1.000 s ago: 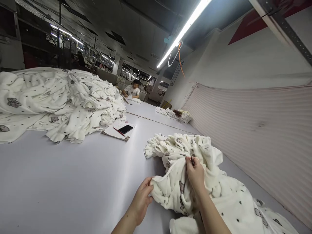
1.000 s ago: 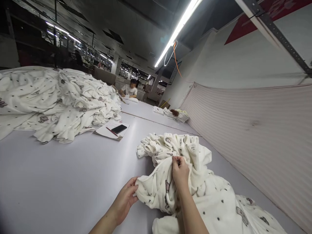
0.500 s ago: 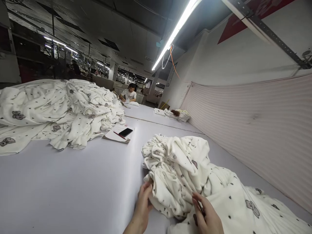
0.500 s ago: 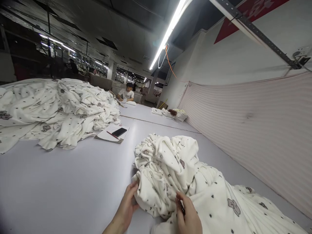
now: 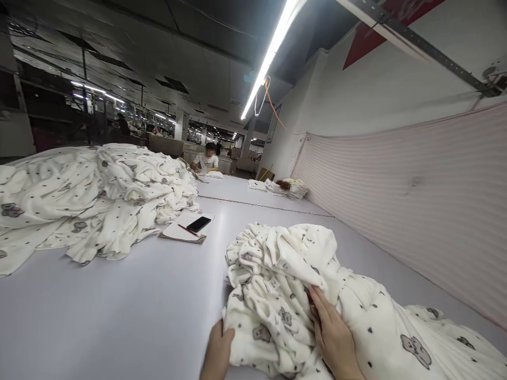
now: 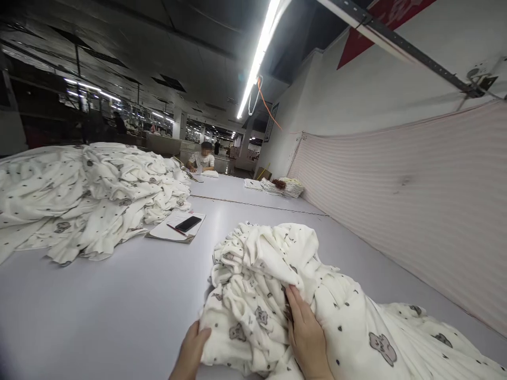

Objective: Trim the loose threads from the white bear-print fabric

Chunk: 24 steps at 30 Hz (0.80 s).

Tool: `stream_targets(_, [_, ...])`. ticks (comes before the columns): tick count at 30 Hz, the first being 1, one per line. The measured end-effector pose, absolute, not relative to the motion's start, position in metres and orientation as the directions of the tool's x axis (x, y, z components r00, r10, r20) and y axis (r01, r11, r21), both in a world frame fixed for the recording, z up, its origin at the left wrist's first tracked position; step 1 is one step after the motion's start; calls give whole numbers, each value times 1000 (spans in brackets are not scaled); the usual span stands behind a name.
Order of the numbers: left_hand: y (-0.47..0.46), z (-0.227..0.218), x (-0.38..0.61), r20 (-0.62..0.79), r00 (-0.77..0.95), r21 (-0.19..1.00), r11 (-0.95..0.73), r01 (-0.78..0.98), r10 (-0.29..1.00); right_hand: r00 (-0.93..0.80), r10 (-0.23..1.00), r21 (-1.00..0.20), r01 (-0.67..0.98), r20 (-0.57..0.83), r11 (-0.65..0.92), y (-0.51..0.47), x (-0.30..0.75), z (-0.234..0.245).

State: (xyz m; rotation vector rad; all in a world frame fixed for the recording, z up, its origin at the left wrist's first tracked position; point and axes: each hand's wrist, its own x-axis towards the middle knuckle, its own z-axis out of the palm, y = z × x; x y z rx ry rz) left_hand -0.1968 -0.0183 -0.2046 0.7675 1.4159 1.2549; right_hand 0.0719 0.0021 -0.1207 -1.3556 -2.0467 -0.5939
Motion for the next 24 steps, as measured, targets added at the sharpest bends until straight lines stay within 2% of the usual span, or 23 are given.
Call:
stream_targets(5, [6, -207, -195, -325, -221, 936, 279, -217, 920, -401, 549, 49, 836, 734, 546, 33, 107, -119])
stream_targets(12, [129, -190, -149, -341, -221, 930, 294, -219, 914, -624, 474, 73, 648, 621, 758, 104, 208, -119])
stream_targets(15, [193, -188, -105, -361, -229, 929, 329, -168, 904, -625, 545, 34, 673, 558, 738, 155, 268, -120])
stream_targets(19, [246, -183, -23, -339, -185, 940, 337, -47, 922, -543, 681, -35, 769, 492, 639, 210, 333, -112])
stream_targets(24, [229, -178, 61, -222, -149, 956, 245, 163, 964, -509, 789, -119, 810, 345, 575, 178, 380, -112])
